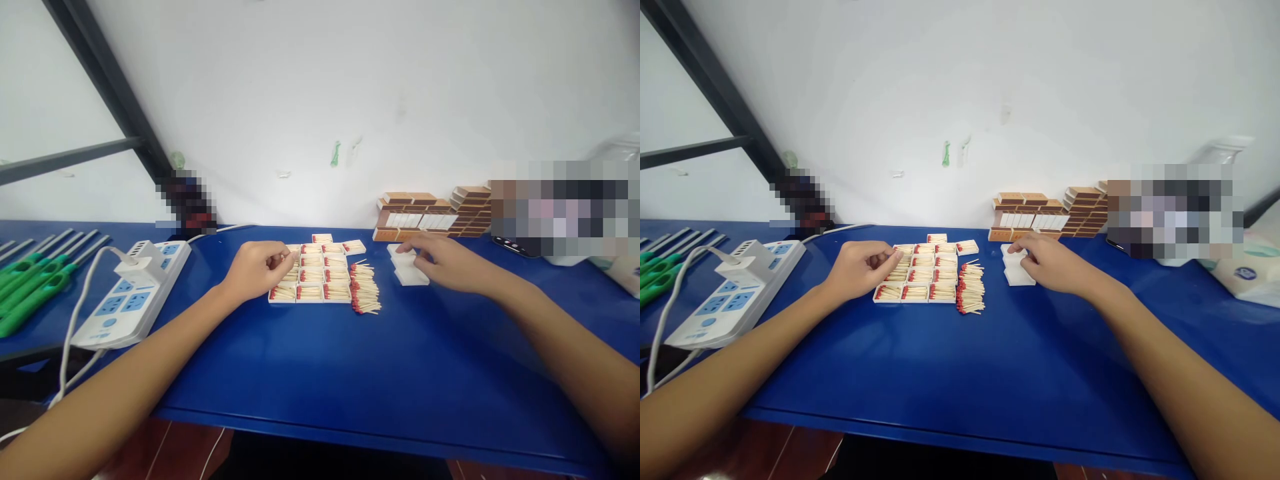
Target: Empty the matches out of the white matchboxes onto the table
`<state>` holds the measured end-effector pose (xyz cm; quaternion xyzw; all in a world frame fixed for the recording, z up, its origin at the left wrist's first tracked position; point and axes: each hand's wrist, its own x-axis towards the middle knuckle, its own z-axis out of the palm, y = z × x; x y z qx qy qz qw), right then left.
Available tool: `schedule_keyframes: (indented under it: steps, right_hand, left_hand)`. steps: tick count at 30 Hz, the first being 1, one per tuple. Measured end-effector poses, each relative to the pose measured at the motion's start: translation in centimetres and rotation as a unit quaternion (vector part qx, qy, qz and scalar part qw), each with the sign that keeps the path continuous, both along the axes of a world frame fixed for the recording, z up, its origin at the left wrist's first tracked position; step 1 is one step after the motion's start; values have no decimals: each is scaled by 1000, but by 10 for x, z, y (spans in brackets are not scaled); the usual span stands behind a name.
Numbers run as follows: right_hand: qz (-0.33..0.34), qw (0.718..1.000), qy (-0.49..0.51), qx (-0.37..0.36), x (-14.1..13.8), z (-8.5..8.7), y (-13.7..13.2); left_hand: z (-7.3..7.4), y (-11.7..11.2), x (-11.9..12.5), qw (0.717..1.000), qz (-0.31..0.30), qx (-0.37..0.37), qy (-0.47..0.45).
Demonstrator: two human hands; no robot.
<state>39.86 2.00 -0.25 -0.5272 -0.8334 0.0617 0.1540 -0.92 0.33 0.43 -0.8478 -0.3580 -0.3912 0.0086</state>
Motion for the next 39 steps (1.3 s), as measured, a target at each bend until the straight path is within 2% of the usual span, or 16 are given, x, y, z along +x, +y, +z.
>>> schedule_keyframes:
  steps: [7,26,34,39]
  right_hand:
    - [26,999,8,23,-5,-2,-3]
    - [1,998,-31,-52,-10,16,-17]
    - [-19,997,-46,-52,-4,17,-13]
    - [-40,998,-45,-34,12,21,-6]
  left_hand:
    - [0,0,0,1000,-1,-1,-1]
    - [0,0,0,1000,-2,6,3]
    - [3,0,-2,1000,8,15,4]
    - [5,5,-8,999,35,26,3]
